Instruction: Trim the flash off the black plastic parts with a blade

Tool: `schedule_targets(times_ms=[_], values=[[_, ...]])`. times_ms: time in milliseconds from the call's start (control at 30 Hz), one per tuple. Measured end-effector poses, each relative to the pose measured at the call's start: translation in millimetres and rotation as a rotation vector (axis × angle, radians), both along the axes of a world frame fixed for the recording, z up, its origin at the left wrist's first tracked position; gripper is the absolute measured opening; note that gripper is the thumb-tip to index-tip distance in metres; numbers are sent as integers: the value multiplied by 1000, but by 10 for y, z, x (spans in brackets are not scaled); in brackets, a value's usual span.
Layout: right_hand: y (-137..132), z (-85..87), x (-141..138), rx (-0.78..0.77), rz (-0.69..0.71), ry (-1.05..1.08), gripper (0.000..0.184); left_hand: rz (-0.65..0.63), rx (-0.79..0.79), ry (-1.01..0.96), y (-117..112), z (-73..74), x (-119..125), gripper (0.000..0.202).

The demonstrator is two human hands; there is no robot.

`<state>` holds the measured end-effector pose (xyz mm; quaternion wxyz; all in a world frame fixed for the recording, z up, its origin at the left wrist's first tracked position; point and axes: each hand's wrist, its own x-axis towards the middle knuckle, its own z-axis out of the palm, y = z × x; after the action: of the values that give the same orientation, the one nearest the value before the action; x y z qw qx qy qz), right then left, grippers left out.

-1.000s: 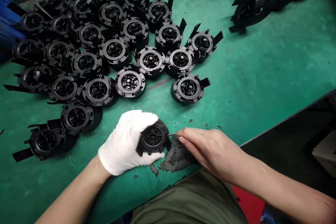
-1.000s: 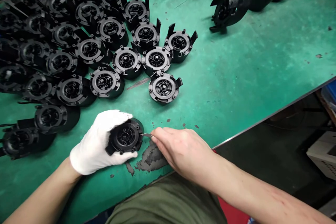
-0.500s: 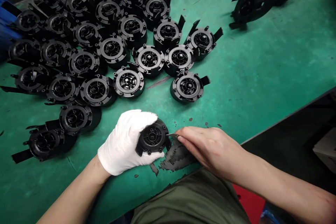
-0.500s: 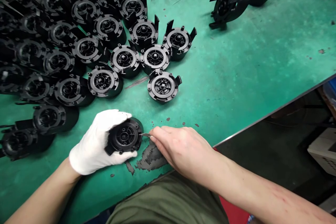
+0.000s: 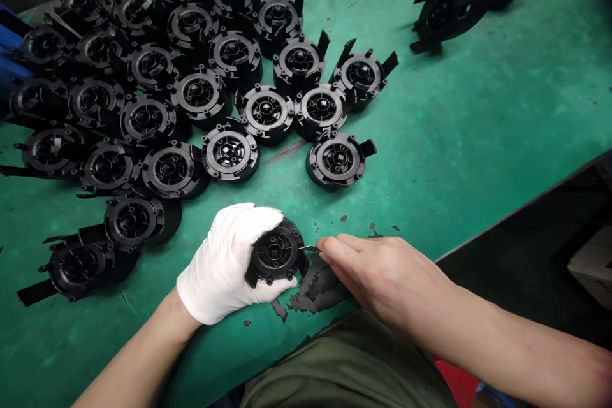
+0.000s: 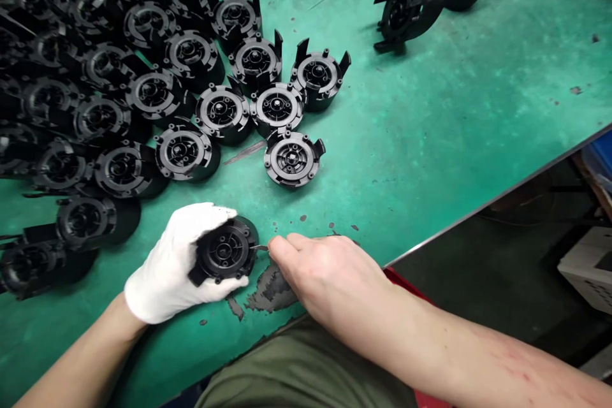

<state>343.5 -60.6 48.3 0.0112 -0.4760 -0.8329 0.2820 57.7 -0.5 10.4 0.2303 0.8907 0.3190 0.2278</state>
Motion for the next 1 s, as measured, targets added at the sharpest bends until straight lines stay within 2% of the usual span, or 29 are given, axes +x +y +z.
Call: schedule_targets(times_ms=[267,667,733,833,933,1000], values=[[176,76,12,-273,-72,199,35,5,-1,-6,11,-4,11,90],[284,145,36,-377,-42,200,33,2,-4,3,-7,4,-9,87],[273,148,35,-322,-20,148,33,6,-10,6,-3,6,-7,86],[165,92,41,-112,6,53,31,4,-17,2,7,1,-2,85],[8,-10,58,115,-1,76,21,-6,-14,-10,14,-4,4,82],[-69,-64,68,232,-1,123,22,-1,-11,-9,18,-1,6,82]])
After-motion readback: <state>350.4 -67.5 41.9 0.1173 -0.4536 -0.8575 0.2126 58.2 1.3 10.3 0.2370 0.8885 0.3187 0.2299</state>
